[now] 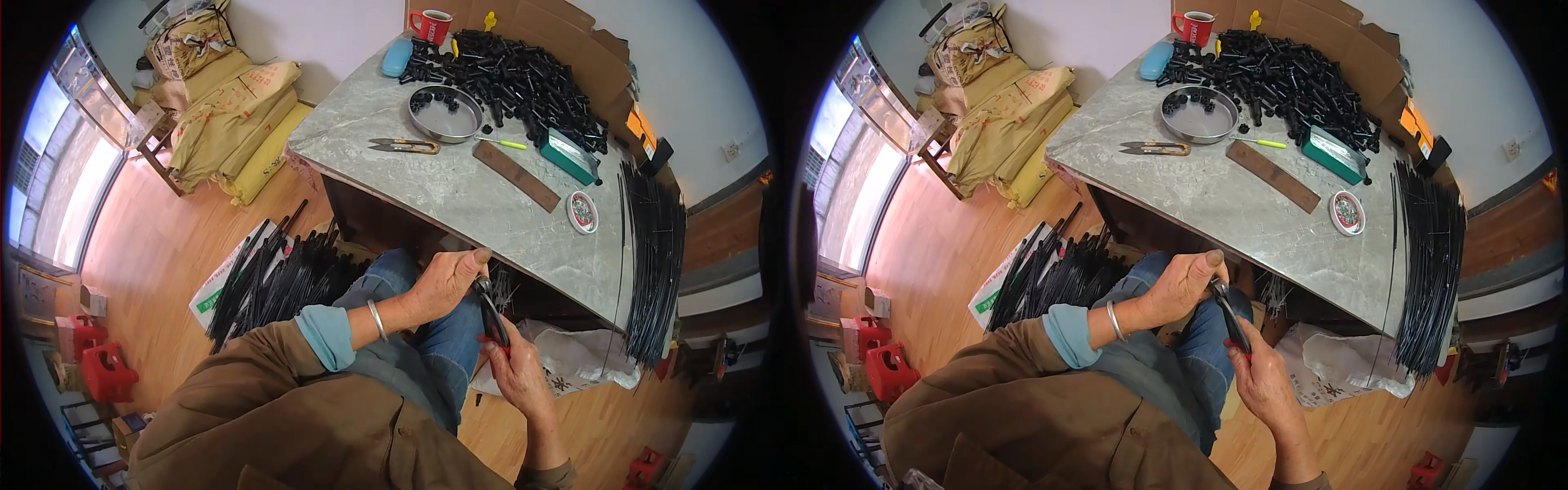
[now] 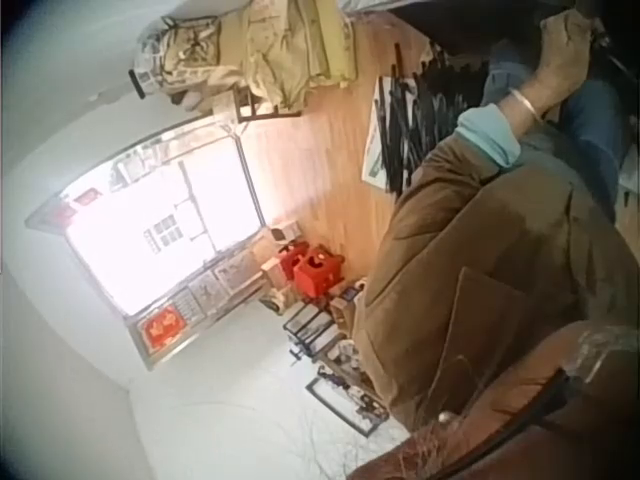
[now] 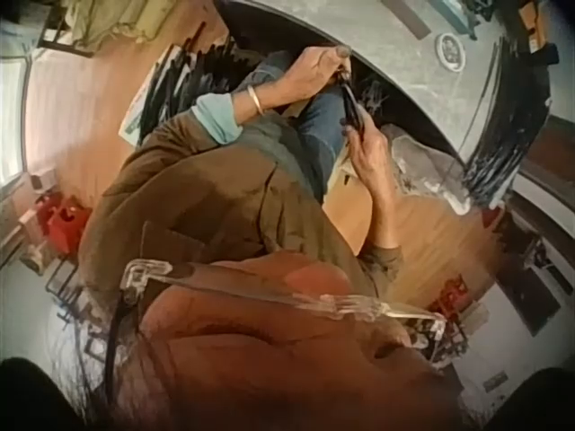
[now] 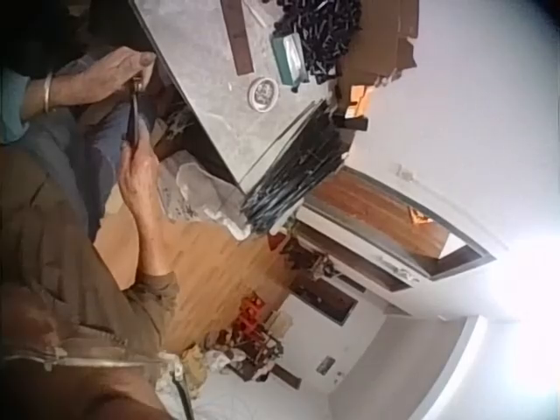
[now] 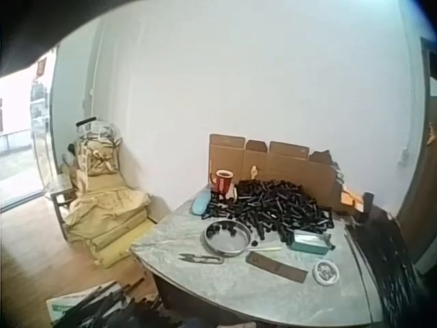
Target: Organizing and trimming bundles of black wires at a precision assembly station.
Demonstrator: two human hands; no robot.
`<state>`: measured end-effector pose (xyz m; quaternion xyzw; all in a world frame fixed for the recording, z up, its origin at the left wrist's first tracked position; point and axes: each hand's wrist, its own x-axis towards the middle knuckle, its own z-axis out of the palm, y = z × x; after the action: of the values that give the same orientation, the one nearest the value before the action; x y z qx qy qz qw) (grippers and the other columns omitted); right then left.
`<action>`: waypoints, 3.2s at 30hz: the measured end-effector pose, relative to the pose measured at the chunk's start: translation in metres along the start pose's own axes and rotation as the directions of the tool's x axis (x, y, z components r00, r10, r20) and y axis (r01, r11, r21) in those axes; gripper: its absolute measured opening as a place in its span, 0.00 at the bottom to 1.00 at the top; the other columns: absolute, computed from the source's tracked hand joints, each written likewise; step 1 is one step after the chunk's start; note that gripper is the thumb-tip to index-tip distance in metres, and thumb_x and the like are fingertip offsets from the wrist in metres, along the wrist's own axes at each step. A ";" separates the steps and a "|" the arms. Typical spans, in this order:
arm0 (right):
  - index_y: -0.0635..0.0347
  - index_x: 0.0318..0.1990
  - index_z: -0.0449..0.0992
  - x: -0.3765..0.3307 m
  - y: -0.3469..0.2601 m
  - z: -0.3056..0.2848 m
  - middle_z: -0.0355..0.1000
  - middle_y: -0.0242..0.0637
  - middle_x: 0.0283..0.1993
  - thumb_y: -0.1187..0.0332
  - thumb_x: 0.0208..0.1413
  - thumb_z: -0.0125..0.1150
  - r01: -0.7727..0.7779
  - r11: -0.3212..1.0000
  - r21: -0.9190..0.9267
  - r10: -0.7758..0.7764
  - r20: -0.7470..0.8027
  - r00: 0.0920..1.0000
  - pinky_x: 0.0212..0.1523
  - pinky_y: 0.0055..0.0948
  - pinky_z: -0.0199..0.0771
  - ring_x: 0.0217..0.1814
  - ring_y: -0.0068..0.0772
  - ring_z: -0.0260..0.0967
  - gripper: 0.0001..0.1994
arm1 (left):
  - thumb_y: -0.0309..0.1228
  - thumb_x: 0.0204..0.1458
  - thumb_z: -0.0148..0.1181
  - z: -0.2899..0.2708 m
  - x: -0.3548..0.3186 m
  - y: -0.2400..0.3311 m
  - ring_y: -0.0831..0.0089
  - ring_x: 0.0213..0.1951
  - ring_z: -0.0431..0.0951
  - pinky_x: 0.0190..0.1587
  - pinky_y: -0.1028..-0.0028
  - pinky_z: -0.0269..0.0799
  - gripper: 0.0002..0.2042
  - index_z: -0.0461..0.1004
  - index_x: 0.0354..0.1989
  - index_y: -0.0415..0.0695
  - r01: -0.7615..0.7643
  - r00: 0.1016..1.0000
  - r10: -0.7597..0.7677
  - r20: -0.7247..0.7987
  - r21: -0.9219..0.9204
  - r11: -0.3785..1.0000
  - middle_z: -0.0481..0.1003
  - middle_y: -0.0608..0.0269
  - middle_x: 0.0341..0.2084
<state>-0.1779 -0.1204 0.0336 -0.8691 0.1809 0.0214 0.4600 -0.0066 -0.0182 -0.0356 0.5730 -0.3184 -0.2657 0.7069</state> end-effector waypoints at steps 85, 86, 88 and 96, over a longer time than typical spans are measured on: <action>0.57 0.27 0.67 0.036 0.010 0.007 0.59 0.26 0.20 0.56 0.63 0.51 0.398 0.399 0.826 0.121 -0.478 0.870 0.25 0.19 0.59 0.22 0.16 0.55 0.17 | 0.65 0.50 0.46 0.045 -0.025 0.057 0.82 0.25 0.63 0.27 0.82 0.60 0.39 0.66 0.53 0.36 0.001 0.960 0.024 0.280 -0.092 0.996 0.62 0.69 0.25; 0.57 0.27 0.67 0.031 0.009 0.016 0.59 0.26 0.20 0.56 0.63 0.51 0.406 0.386 0.828 0.127 -0.484 0.866 0.25 0.19 0.59 0.22 0.16 0.55 0.17 | 0.65 0.51 0.45 0.043 -0.031 0.057 0.82 0.29 0.64 0.29 0.82 0.61 0.41 0.64 0.57 0.36 -0.011 0.947 0.026 0.321 -0.046 0.999 0.61 0.69 0.29; 0.58 0.27 0.66 0.023 0.005 0.022 0.59 0.25 0.19 0.57 0.63 0.51 0.466 0.366 0.806 0.122 -0.538 0.834 0.22 0.19 0.58 0.20 0.16 0.55 0.16 | 0.66 0.50 0.45 0.051 -0.043 0.058 0.82 0.29 0.64 0.29 0.82 0.61 0.41 0.64 0.58 0.37 -0.047 0.951 0.043 0.306 0.003 0.999 0.61 0.69 0.30; 0.61 0.31 0.66 0.004 -0.022 0.026 0.62 0.29 0.15 0.62 0.62 0.53 0.518 0.305 0.799 0.128 -0.573 0.809 0.07 0.21 0.55 0.08 0.18 0.56 0.12 | 0.63 0.54 0.44 0.065 -0.068 0.065 0.84 0.29 0.64 0.28 0.83 0.60 0.41 0.59 0.63 0.37 -0.144 0.970 0.121 0.211 0.097 0.985 0.61 0.72 0.30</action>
<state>-0.1630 -0.0892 0.0355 -0.4228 0.1667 -0.3911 0.8003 -0.1001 0.0037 0.0273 0.5590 -0.4411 -0.2570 0.6534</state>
